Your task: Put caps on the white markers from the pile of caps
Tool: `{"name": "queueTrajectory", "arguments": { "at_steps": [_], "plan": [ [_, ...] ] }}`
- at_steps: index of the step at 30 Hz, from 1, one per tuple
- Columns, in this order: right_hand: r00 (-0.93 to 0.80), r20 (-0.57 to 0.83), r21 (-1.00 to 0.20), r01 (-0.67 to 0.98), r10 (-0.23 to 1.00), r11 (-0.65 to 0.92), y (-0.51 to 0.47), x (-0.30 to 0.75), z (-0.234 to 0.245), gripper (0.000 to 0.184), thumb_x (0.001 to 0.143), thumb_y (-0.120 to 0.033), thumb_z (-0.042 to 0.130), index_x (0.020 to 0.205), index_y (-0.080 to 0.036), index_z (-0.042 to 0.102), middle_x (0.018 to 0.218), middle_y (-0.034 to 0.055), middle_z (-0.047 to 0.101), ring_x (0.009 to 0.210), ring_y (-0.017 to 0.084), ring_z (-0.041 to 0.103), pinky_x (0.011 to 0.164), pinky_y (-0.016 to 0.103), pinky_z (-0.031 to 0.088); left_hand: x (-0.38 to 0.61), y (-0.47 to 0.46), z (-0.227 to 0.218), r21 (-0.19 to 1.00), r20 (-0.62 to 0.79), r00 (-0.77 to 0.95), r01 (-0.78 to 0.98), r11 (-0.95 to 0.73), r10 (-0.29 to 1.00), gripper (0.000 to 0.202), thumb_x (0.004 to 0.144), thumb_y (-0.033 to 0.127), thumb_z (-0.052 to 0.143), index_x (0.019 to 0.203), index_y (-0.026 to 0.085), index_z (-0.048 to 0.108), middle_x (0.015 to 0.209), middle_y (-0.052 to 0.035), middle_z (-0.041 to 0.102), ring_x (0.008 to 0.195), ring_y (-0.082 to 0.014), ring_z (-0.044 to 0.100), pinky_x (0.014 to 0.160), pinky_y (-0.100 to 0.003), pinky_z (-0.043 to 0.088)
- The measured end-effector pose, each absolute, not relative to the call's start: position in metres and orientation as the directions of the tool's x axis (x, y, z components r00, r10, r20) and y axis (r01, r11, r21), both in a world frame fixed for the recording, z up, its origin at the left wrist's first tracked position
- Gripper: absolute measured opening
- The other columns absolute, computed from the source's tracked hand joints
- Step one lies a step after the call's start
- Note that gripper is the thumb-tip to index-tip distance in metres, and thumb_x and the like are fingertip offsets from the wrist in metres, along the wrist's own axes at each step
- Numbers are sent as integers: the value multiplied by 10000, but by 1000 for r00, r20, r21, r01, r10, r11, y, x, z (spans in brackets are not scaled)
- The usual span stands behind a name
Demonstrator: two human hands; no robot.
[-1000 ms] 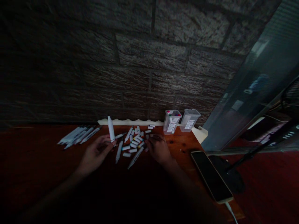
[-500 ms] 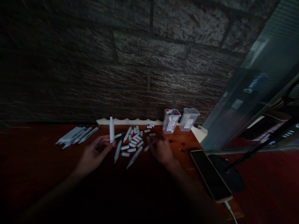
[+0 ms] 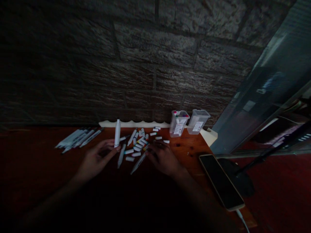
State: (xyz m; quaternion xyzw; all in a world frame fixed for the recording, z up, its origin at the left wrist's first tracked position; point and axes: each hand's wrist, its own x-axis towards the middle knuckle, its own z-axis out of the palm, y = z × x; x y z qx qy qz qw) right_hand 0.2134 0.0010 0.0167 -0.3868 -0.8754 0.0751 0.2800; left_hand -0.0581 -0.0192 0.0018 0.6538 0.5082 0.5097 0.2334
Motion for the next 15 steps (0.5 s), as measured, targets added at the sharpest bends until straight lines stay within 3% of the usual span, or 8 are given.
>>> {"name": "queueTrajectory", "arguments": {
  "at_steps": [2,7,11,15],
  "plan": [
    [-484,440,-360,676,756,642,8,223,17,299,945,-341,497,1175,-205,630,1176,82,662,1128,221,577,1001,396,453,-59,-19,1,817,424,-33,446,-367,905,299,812,396,662,1038,203,626,1004,-60,707,845,-202,677,830,-354,559],
    [-278,400,-335,843,874,421,24,248,14,333,915,-251,506,1224,-162,589,1266,144,609,1216,268,533,1025,396,431,-59,-18,-1,821,424,-45,441,-363,904,336,801,413,671,1059,204,622,1016,-67,706,860,-216,679,851,-374,550],
    [-222,283,-311,899,933,308,30,255,8,311,898,-158,471,1174,-170,615,1153,132,670,1047,232,641,921,321,481,-58,-18,0,831,420,-51,423,-361,906,331,795,395,682,1056,199,625,1015,-68,708,849,-213,679,849,-359,546],
    [-216,274,-304,905,937,297,31,253,7,283,899,-154,464,1113,-170,648,1085,121,696,991,227,656,888,311,484,-57,-20,2,852,412,-72,385,-356,908,310,789,367,697,1048,207,634,976,-53,717,817,-198,680,803,-320,551]
  ]
}}
